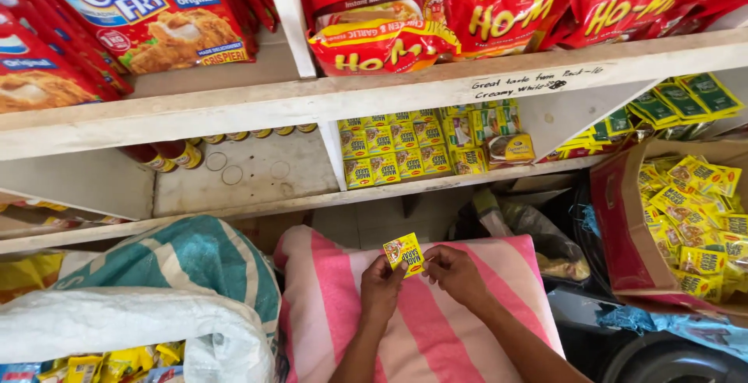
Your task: Stocking and organizing instant noodle packs and seasoning sachets on store shelves.
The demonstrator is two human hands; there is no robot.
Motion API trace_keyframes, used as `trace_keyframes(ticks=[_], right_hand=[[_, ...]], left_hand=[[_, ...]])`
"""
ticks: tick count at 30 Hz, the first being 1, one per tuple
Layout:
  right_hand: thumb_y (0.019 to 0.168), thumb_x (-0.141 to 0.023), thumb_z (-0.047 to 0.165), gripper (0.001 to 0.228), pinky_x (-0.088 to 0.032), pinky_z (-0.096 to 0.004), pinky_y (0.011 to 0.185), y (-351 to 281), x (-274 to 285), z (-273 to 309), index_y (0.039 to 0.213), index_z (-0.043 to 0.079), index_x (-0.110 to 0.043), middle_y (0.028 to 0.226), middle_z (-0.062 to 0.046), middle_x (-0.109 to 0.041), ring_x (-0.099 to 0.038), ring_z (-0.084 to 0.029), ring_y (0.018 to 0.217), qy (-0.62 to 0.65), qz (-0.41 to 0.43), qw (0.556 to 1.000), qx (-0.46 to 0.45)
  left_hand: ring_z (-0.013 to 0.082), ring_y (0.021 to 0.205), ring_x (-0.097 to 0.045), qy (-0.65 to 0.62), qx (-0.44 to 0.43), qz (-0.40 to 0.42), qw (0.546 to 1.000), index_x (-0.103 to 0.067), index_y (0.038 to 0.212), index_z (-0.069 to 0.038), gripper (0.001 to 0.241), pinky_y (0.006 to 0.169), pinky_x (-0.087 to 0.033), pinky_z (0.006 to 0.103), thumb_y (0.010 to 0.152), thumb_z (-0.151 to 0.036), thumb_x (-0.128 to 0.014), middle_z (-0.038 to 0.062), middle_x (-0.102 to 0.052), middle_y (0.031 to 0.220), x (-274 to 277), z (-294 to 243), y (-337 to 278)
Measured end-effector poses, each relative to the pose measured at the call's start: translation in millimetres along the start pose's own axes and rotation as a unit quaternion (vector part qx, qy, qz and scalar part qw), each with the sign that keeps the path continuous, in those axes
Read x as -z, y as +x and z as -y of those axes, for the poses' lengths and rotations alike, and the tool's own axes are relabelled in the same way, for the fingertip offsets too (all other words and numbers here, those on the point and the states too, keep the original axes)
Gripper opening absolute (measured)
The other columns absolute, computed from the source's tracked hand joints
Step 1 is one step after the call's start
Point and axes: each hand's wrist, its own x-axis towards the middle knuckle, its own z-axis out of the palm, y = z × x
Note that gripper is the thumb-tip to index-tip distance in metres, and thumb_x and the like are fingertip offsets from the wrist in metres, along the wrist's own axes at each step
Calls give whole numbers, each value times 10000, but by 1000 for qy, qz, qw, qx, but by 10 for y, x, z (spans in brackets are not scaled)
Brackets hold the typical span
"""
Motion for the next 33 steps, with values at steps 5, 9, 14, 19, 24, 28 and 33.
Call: trace_keyframes(ticks=[5, 9, 14, 19, 24, 28, 33], right_hand=[[932, -683, 124, 128, -434, -249, 477, 129, 28, 65, 1044, 60, -680, 763, -52, -738, -597, -94, 585, 52, 44, 995, -74], [939, -681, 123, 110, -426, -246, 492, 205, 49, 163, 1027, 57, -678, 771, -42, -726, -594, -93, 599, 62, 68, 994, -63], [926, -684, 131, 158, -470, -259, 542, 159, -6, 487, 1064, 56, -698, 794, -25, -719, -648, -101, 651, 70, 62, 990, -108], [928, -689, 111, 161, -484, -268, 554, 647, 248, 231, 1076, 48, -688, 806, -48, -721, -636, -118, 652, 87, 26, 994, -66], [944, -646, 116, 105, -457, -260, 551, 1666, 631, 648, 1045, 89, -656, 792, -14, -662, -608, -111, 660, 159, -66, 983, -67], [950, -679, 131, 91, -447, -265, 550, 2548, 958, 673, 998, 64, -641, 811, -39, -688, -581, -123, 657, 165, -92, 982, -14], [958, -673, 135, 87, -451, -275, 548, 3348, 914, 361, 977, 53, -650, 796, -45, -686, -585, -128, 647, 125, -82, 989, -14]], left_hand=[[38, 586, -480, -1, -21, -2, 1000, -715, 992, -43, 115, 513, -392, 224, 925, -133, -741, -25, -656, 738, 53, 14, 11], [37, 575, -457, -21, -1, -5, 1000, -709, 996, -30, 122, 499, -369, 229, 933, -129, -741, -22, -638, 731, 40, 12, 44], [27, 556, -394, -118, 10, -6, 993, -690, 1017, -20, 134, 477, -304, 227, 935, -113, -742, -33, -614, 722, 37, 80, 135], [43, 617, -488, -135, 34, -32, 990, -672, 1074, -46, 208, 507, -388, 217, 907, -141, -753, -15, -664, 806, -16, 9, 138], [83, 686, -587, -120, 55, -52, 990, -656, 1134, -76, 307, 540, -482, 236, 870, -158, -790, 9, -644, 846, -55, 201, 185], [74, 679, -577, -107, 61, -28, 992, -692, 1090, -69, 235, 548, -481, 228, 898, -182, -767, -10, -650, 816, -112, 159, 161], [68, 644, -569, -111, 70, -29, 991, -687, 1039, -59, 187, 531, -464, 229, 911, -178, -753, -13, -643, 773, -154, 212, 182]])
